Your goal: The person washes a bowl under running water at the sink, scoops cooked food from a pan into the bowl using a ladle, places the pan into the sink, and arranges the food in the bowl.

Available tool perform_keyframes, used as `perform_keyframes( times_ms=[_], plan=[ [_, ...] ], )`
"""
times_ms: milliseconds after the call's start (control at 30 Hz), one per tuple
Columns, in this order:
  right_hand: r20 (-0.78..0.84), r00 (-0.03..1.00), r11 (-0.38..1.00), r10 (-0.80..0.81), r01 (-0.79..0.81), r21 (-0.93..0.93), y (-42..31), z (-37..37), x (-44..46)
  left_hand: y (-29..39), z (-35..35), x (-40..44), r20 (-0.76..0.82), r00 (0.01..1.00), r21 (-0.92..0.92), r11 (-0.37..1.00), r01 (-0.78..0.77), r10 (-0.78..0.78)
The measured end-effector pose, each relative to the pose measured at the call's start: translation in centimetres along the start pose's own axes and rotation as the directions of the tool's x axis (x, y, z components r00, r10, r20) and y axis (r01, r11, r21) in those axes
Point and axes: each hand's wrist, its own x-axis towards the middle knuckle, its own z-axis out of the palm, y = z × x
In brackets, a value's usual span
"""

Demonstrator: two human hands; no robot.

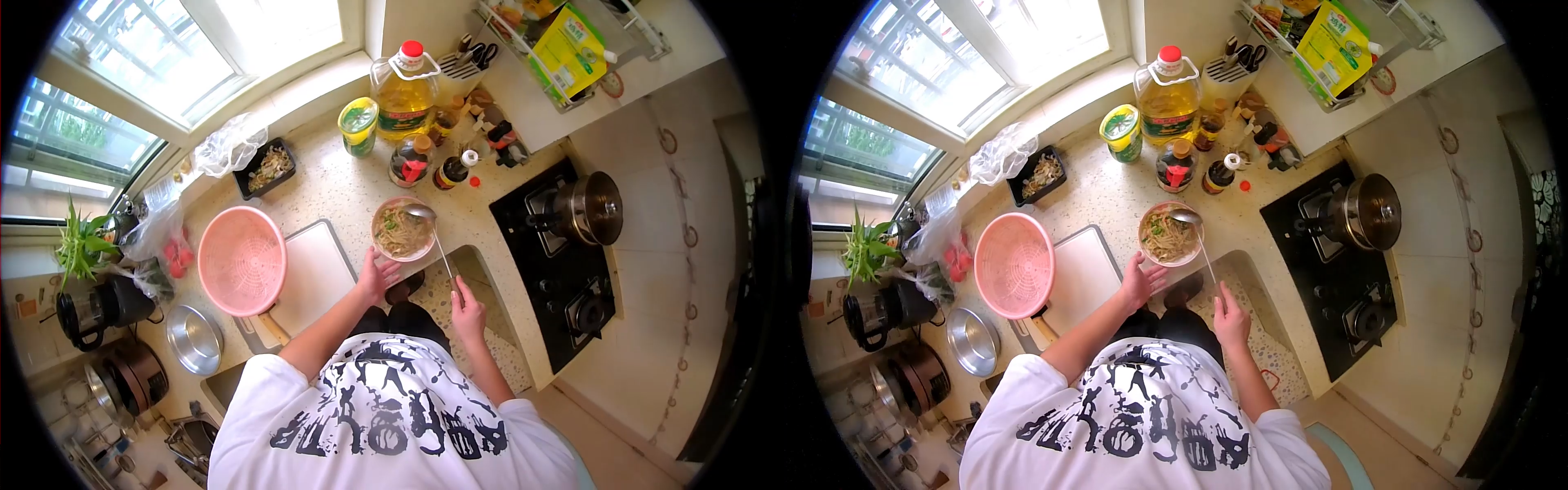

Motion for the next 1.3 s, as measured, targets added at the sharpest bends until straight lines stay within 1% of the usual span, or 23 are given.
perform_keyframes(
  times_ms=[33,67,133,167,233,267,333,367,433,533,633,767,833,933,1033,1133,1300],
  plan=[
    [0.007,1.0,1.0,-0.003,0.003,-0.004,-0.1,0.0,-0.1,0.4,1.0,-1.0,-0.003,1.0,0.032,0.999,-0.021,0.021],
    [-0.02,0.999,0.999,-0.031,0.031,0.035,0.2,0.5,-0.4,0.9,2.0,-2.0,-0.005,0.999,0.062,0.997,-0.043,0.043],
    [-0.076,0.994,0.99,-0.081,0.09,0.113,0.5,1.5,-1.0,0.4,1.2,-1.2,0.02,1.0,0.046,0.999,-0.019,0.018],
    [-0.052,0.998,0.991,-0.041,0.047,0.123,0.6,1.5,-1.1,0.1,0.8,-0.6,0.034,0.999,0.039,0.999,-0.007,0.006],
    [-0.003,0.999,0.99,0.042,-0.042,0.138,-0.3,0.8,-1.2,0.1,2.0,-1.8,-0.001,0.999,0.049,0.998,-0.05,0.05],
    [-0.043,0.999,0.988,0.016,-0.009,0.152,-0.2,1.1,-1.1,0.2,2.8,-2.5,-0.018,0.997,0.055,0.996,-0.071,0.072],
    [-0.122,0.992,0.983,-0.037,0.058,0.176,0.0,1.7,-0.8,0.2,2.6,-2.3,0.005,0.998,0.037,0.998,-0.059,0.059],
    [-0.087,0.996,0.989,-0.013,0.026,0.148,0.1,1.8,-0.8,0.2,2.5,-2.1,0.016,0.998,0.028,0.998,-0.053,0.053],
    [-0.021,0.999,0.995,0.038,-0.036,0.09,-0.2,1.7,-0.7,0.4,3.2,-3.0,0.034,0.997,0.067,0.995,-0.077,0.075],
    [0.002,0.999,0.996,0.04,-0.04,0.077,-0.4,1.7,-1.4,0.4,3.6,-3.3,0.049,0.995,0.089,0.992,-0.092,0.088],
    [-0.002,0.994,0.982,0.11,-0.109,0.153,-0.5,1.2,-1.8,0.2,2.9,-2.6,0.024,0.997,0.11,0.991,-0.079,0.077],
    [-0.049,0.998,0.993,0.031,-0.025,0.112,0.1,1.1,-1.7,1.0,2.5,-2.4,-0.032,0.999,0.088,0.995,-0.041,0.044],
    [-0.077,0.997,0.994,-0.016,0.024,0.105,0.0,1.1,-1.5,0.7,2.1,-2.0,-0.019,0.997,0.101,0.992,-0.072,0.075],
    [-0.007,1.0,1.0,-0.017,0.017,0.015,-0.9,-1.1,-1.0,0.7,1.9,-2.1,-0.003,0.996,0.11,0.99,-0.09,0.091],
    [-0.006,0.972,0.97,-0.236,0.235,-0.057,-1.2,-2.7,0.2,0.8,2.0,-2.2,0.002,0.995,0.11,0.989,-0.095,0.095],
    [0.011,0.951,0.943,-0.31,0.309,-0.121,-1.4,-2.6,1.3,0.5,1.9,-2.3,0.018,0.993,0.116,0.986,-0.119,0.118],
    [0.047,0.931,0.903,-0.363,0.364,-0.227,-0.9,-2.3,3.1,0.9,2.4,-3.1,0.031,0.991,0.098,0.987,-0.13,0.128]
  ],
)
